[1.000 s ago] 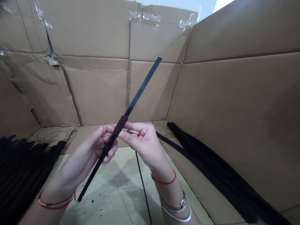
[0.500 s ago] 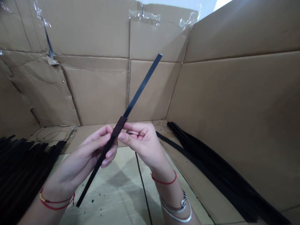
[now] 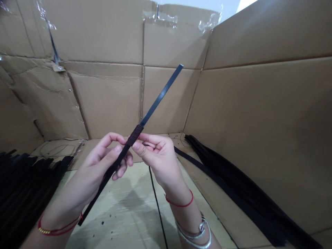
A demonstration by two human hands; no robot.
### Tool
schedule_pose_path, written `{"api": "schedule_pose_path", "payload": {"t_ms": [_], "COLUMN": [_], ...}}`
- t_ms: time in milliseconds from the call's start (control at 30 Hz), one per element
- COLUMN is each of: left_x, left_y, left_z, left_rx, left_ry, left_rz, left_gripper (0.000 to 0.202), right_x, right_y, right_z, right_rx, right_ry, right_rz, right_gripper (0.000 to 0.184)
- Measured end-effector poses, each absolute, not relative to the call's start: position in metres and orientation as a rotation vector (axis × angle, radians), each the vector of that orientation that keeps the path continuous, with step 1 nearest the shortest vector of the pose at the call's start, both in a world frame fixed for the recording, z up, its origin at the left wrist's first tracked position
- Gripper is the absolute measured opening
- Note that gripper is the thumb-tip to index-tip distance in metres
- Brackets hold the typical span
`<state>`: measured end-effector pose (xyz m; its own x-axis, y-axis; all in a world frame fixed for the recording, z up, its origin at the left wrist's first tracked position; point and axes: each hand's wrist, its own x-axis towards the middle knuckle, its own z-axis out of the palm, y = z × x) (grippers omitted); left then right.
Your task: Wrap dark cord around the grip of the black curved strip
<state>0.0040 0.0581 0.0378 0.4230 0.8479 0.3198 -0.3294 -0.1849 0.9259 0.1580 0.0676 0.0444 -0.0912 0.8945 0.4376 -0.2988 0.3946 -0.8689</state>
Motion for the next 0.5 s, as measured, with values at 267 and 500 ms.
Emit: {"api": "schedule_pose_path", "payload": {"t_ms": [267, 500], "left_x": [0.013, 0.012], "left_y": [0.058, 0.059], "left_z": [0.026, 0.021], "left_rx": [1.828, 2.236], "left_ry": [0.71, 0.95], "left_rz": [1.551, 1.593], "left_gripper": [0.017, 0.009], "right_x": [0.152, 0.152], "right_y": [0.07, 0.069], "right_z": [0.04, 0.04], "right_rx": [-0.702, -0.676], "right_ry": [-1.13, -1.149], "right_rz": [1.058, 1.023], "right_gripper": [0.029, 0.026]}}
